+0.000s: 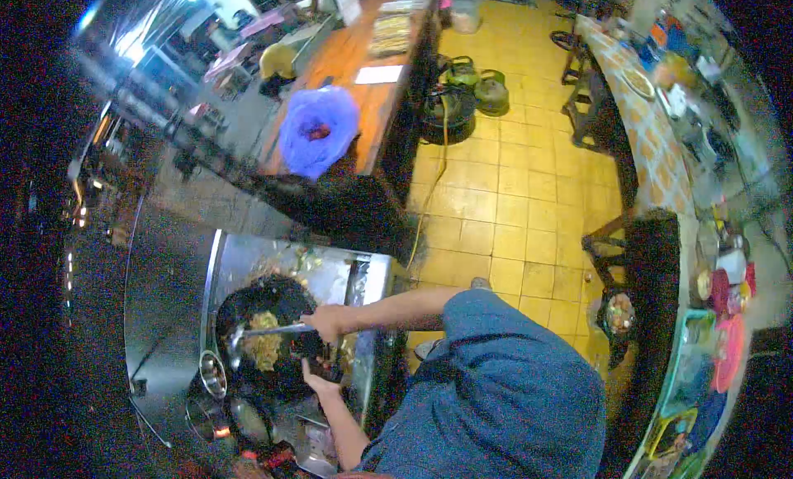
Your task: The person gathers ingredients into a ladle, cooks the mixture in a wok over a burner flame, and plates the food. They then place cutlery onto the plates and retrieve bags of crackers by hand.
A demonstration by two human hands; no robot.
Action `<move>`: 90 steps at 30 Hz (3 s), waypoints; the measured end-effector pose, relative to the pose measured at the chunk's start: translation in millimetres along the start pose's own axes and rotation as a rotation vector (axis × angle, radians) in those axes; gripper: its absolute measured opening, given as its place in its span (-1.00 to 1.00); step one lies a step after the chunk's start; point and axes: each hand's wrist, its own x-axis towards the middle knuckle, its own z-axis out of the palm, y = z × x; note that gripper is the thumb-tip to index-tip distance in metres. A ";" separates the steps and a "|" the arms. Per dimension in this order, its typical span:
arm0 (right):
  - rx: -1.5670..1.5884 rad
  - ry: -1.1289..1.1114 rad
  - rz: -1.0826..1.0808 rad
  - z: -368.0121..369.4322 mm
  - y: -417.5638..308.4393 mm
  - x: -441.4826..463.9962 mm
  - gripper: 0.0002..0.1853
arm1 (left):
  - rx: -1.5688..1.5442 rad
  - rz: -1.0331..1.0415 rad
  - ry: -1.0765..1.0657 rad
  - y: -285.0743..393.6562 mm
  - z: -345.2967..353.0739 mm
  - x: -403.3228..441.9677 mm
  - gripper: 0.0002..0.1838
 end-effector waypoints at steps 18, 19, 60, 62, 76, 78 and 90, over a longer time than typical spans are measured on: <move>0.457 0.269 -0.247 -147.8 178.0 -336.8 -0.48 | 0.367 0.220 0.262 -200.7 136.7 -147.4 -0.86; 0.518 0.259 -0.248 -154.1 187.6 -345.6 -0.49 | 0.434 0.226 0.190 -214.9 180.2 -156.6 -0.82; -0.666 1.955 1.754 -450.7 580.6 -1196.9 -0.82 | 1.089 -0.410 -0.579 -690.0 838.0 44.7 -0.91; -0.898 1.865 1.634 -477.6 591.7 -1233.9 -0.79 | 1.081 -0.365 -0.520 -705.2 848.4 33.1 -0.91; -0.395 1.534 2.042 -488.1 577.4 -1313.4 -0.68 | 1.005 -0.204 -0.350 -740.8 862.2 21.9 -0.94; -0.451 1.780 1.879 -472.5 572.8 -1316.8 -0.64 | 0.972 -0.218 -0.344 -741.5 862.4 21.4 -0.96; -0.735 1.976 1.417 -464.3 484.7 -1159.7 -0.83 | 1.011 -0.281 -0.421 -705.0 838.5 51.4 -0.88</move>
